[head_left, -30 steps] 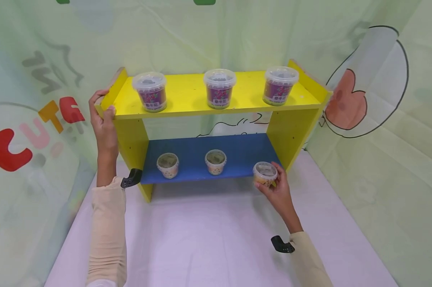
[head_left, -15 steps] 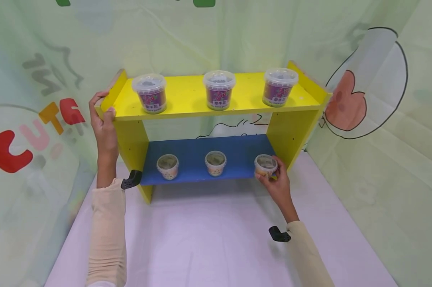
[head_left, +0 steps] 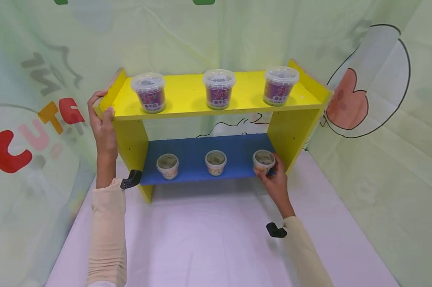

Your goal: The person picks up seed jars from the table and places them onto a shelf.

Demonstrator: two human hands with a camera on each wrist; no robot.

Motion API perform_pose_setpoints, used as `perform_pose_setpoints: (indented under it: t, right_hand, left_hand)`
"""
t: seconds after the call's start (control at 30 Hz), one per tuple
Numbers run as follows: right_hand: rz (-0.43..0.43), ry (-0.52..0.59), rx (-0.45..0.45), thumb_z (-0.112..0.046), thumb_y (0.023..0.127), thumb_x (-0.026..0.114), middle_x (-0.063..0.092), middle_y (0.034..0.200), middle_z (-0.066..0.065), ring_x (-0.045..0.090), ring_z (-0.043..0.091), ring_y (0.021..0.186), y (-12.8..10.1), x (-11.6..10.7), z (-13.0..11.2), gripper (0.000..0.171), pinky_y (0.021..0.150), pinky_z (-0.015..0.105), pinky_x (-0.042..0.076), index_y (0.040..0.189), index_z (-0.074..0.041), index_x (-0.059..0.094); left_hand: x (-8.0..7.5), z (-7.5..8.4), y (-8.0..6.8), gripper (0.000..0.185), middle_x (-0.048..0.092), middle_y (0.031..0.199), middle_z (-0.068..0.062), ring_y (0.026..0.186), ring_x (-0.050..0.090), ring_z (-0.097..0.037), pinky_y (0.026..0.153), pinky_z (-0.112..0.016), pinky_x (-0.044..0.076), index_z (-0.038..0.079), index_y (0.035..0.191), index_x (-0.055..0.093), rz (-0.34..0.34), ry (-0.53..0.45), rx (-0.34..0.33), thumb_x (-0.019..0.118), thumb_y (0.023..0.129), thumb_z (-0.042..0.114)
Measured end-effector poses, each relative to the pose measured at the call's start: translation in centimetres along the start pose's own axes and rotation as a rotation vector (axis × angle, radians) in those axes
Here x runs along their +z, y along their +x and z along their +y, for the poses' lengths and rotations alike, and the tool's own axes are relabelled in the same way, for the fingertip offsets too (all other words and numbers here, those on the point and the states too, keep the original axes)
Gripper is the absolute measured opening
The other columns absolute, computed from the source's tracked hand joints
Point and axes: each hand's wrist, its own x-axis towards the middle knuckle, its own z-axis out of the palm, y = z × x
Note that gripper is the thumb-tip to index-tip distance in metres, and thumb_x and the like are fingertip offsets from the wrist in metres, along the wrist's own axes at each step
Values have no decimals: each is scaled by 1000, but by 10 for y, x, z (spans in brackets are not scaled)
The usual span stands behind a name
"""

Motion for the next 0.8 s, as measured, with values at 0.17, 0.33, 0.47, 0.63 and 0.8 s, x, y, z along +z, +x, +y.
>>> perform_pose_setpoints:
  t: [0.17,0.33,0.47,0.63,0.8]
  right_hand:
    - [22,-56,14,-17,86,74,37,149,15,41,31,134,-5,0,3,85,97,24,50,153,-11,22]
    - [24,-54,-4,-17,84,75,39,148,15,44,27,130,-6,2,7,86,83,6,46,153,-11,23]
    - [32,-83,-12,-16,83,76,42,146,14,45,26,128,-5,2,10,86,84,7,45,152,-12,25]
    - [27,-112,10,-15,83,77,43,144,18,47,29,127,-5,3,11,83,91,29,51,149,-5,29]
    - [12,-129,25,-15,83,77,42,145,22,46,34,129,-2,3,11,83,96,53,48,148,-1,28]
  left_hand:
    - [1,1,0,40,51,120,-5,91,56,-19,79,-20,54,21,129,50,-7,-3,4,46,91,9]
    - [1,2,2,41,51,121,-5,93,56,-20,81,-20,54,21,129,50,-4,-1,12,47,90,11]
    - [1,1,1,41,50,122,-4,95,56,-20,82,-20,54,21,129,50,-1,-3,4,49,90,11]
    - [1,0,0,41,50,123,-4,96,56,-21,83,-20,54,21,129,50,6,8,-5,50,90,11]
    - [0,0,0,41,50,124,-4,99,55,-21,85,-20,53,21,129,49,8,9,1,50,90,10]
